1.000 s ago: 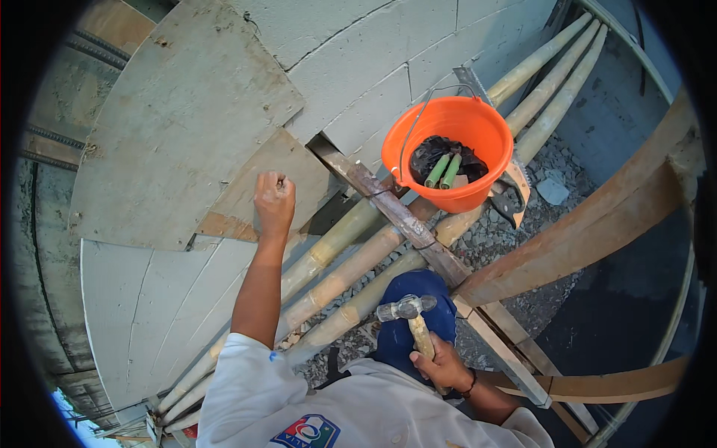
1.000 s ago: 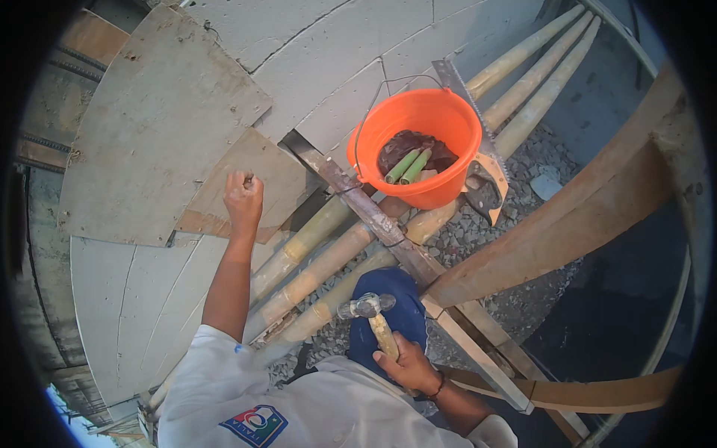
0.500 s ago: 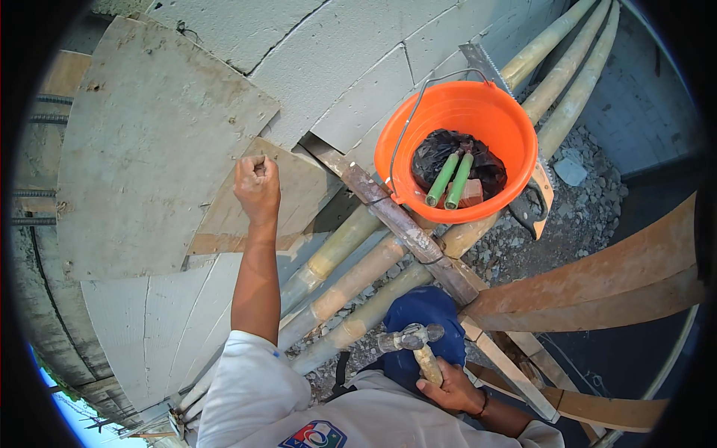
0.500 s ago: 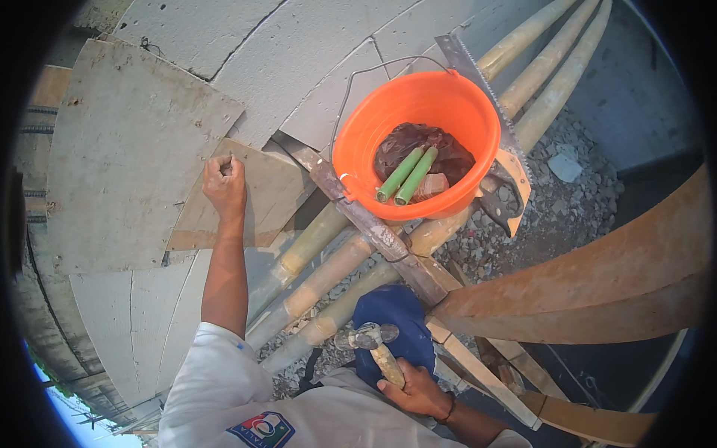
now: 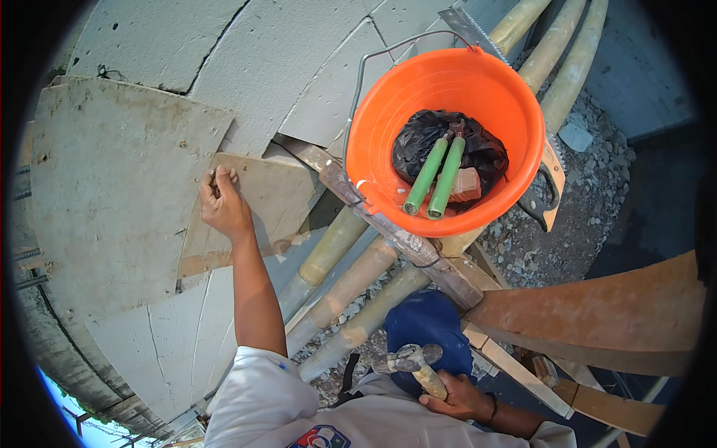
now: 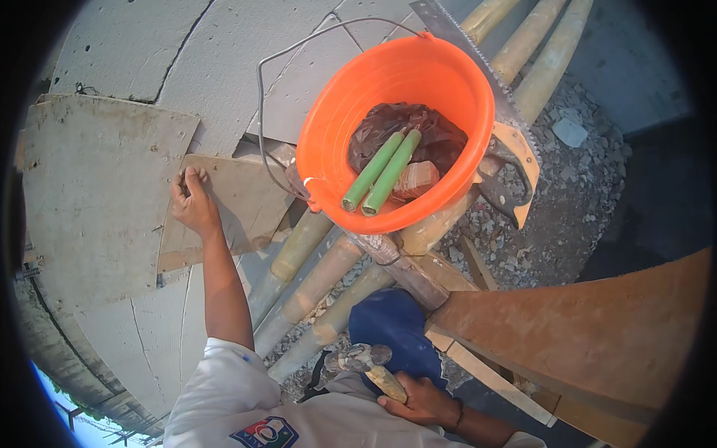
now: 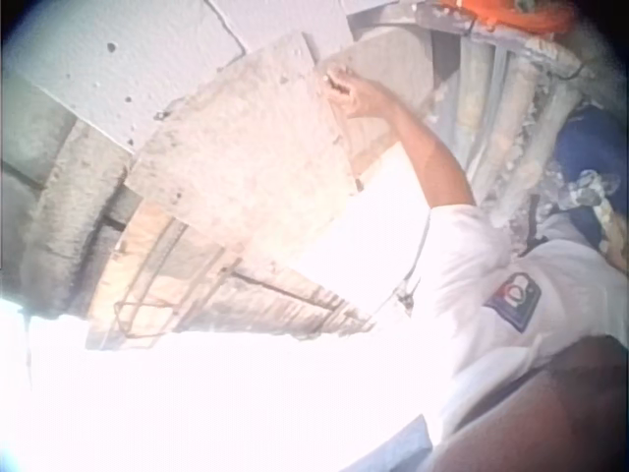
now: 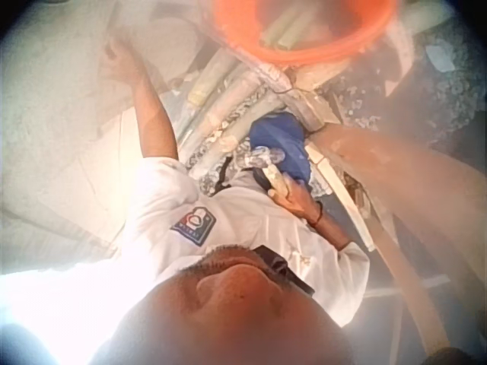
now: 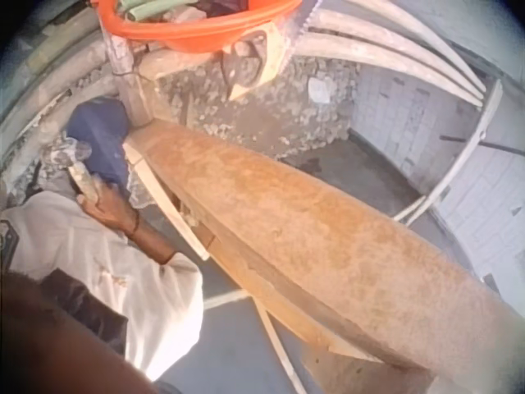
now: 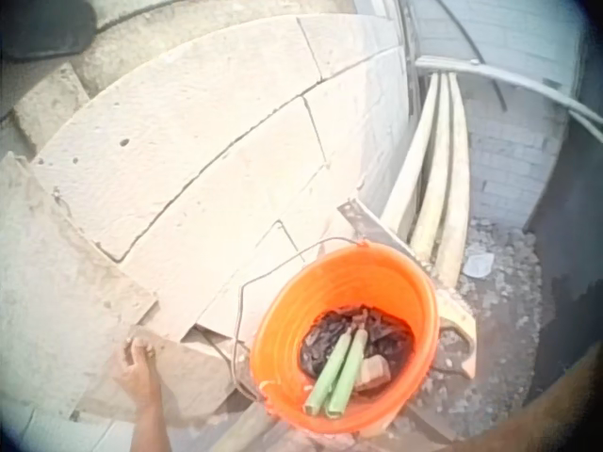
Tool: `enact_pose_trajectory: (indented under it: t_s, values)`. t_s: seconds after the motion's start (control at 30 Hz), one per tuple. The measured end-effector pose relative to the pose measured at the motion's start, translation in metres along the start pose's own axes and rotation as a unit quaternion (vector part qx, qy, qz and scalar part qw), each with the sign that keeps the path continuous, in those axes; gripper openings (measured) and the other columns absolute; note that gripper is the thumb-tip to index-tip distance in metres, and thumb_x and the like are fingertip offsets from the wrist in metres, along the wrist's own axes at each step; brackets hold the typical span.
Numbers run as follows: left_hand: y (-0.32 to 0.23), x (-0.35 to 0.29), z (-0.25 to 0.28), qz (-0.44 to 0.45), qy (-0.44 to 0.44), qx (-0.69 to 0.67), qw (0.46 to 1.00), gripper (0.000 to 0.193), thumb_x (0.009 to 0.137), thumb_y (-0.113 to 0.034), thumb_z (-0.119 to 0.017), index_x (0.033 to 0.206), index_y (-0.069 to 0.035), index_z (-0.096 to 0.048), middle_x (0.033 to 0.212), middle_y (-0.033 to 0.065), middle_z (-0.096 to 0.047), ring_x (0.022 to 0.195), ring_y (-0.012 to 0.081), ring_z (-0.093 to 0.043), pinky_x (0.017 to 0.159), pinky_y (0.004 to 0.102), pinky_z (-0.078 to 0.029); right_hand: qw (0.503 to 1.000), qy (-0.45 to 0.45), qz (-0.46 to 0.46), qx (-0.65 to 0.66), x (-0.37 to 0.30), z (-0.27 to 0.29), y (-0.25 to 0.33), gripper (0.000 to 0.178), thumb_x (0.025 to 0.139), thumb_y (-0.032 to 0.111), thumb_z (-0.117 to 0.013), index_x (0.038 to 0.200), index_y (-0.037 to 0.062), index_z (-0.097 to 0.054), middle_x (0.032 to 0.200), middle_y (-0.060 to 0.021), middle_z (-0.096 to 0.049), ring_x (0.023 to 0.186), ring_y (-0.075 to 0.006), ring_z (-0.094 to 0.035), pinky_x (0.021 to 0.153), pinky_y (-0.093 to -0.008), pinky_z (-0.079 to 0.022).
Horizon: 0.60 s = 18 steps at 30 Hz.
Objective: The person secures a wooden board against a white block wall using a hammer and nails, repeatedly driving nails through the wood into the wall while standing on a bamboo scaffold.
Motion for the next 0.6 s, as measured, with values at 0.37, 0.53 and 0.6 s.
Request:
enact_pose_trajectory:
  t_s: [0.37,0.53,0.6]
  values:
    - [0.008,0.003,0.000,0.010,0.058,-0.171,0.984,0.019,0.095,-0.011,-0.061,0.107,0.003,-0.059,0.087,0.0125,-0.069,0.077,0.0168,-0.068,0.072,0.0277,-0.055,0.921,-0.091,0.355,-0.132,0.031,0.015,0.193,0.046,0.086,0.021,-0.067,0.119,-0.0025,-0.045,0.086,-0.0223,-0.063,0.075,-0.0387,-0.066,0.065,-0.0408,-0.054]
    - [0.005,-0.001,-0.020,0.015,0.108,-0.116,0.987,0.021,0.098,-0.016,-0.057,0.109,0.001,-0.059,0.086,0.0117,-0.068,0.074,0.0139,-0.066,0.068,0.0270,-0.053,0.857,-0.217,0.437,-0.168,0.126,0.027,0.288,0.032,0.082,0.012,-0.062,0.106,-0.0009,-0.046,0.073,-0.0218,-0.061,0.065,-0.0415,-0.063,0.058,-0.0459,-0.051]
    - [0.035,0.003,-0.022,0.062,0.114,-0.253,0.959,0.018,0.097,-0.011,-0.057,0.112,-0.001,-0.059,0.088,0.0117,-0.069,0.074,0.0168,-0.068,0.069,0.0281,-0.054,0.857,-0.228,0.428,-0.175,0.163,0.025,0.298,0.032,0.084,0.016,-0.063,0.105,-0.0008,-0.046,0.071,-0.0214,-0.061,0.064,-0.0416,-0.062,0.056,-0.0468,-0.051]
Point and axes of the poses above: each hand's wrist, its own x-axis towards the middle knuckle, its own z-axis out of the back of the hand, y = z × x, the point moved 10 cm from there along x, towards the middle knuckle
